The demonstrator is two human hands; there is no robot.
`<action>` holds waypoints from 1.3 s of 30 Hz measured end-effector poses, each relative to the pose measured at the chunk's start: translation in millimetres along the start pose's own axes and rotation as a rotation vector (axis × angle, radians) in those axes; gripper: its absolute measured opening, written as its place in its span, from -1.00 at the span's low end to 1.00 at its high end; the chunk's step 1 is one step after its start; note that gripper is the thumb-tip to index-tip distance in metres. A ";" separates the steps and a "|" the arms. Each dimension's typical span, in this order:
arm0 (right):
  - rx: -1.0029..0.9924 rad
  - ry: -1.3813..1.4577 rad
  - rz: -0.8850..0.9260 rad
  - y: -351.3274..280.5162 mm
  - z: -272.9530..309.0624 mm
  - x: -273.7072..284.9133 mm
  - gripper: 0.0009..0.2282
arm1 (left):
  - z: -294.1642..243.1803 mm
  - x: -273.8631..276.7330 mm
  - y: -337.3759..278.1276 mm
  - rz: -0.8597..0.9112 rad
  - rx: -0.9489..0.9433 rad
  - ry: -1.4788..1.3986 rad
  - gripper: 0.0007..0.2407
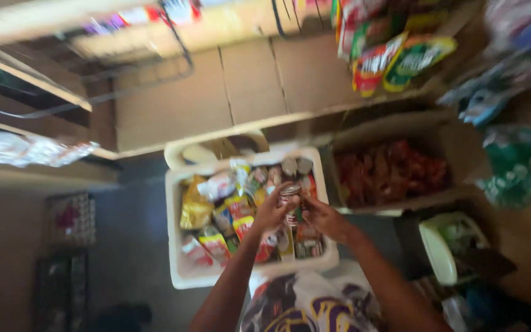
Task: Stocking and organizing various condiment pouches and canned goods on a store shelf.
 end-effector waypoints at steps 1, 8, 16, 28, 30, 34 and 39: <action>0.028 -0.022 0.009 2.9 19.2 -7.7 -0.48 | -34.5 12.1 2.8 -0.003 -0.036 0.003 -0.45; 0.465 0.225 0.380 -48.9 211.6 -180.2 -0.37 | -267.7 64.8 -22.1 0.159 -0.424 -0.278 -0.45; 0.952 -0.191 0.130 -135.7 328.3 -307.5 -0.54 | -452.3 91.4 -97.7 -0.072 -0.878 -0.209 -0.38; 1.240 -0.425 0.160 -184.6 365.9 -344.7 -0.43 | -520.6 85.9 -130.4 -0.036 -0.941 0.016 -0.37; 1.179 -0.551 0.122 -170.1 364.2 -314.3 -0.56 | -519.2 80.9 -130.6 0.154 -0.903 -0.024 -0.38; 1.092 -0.531 -0.120 -174.7 378.1 -319.4 -0.41 | -535.0 87.6 -152.7 0.047 -1.175 0.158 -0.39; 1.312 -0.507 0.072 -201.6 378.9 -378.2 -0.50 | -529.6 83.7 -136.6 -0.002 -1.112 0.026 -0.49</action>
Point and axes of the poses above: each hand's wrist, its own y-axis towards the middle knuckle, its own x-axis out of the back of the hand, z = x × y, the point moved 6 cm from there along y, towards the middle knuckle, and after that the axes turned 11 degrees about y, right-handed, at the moved point
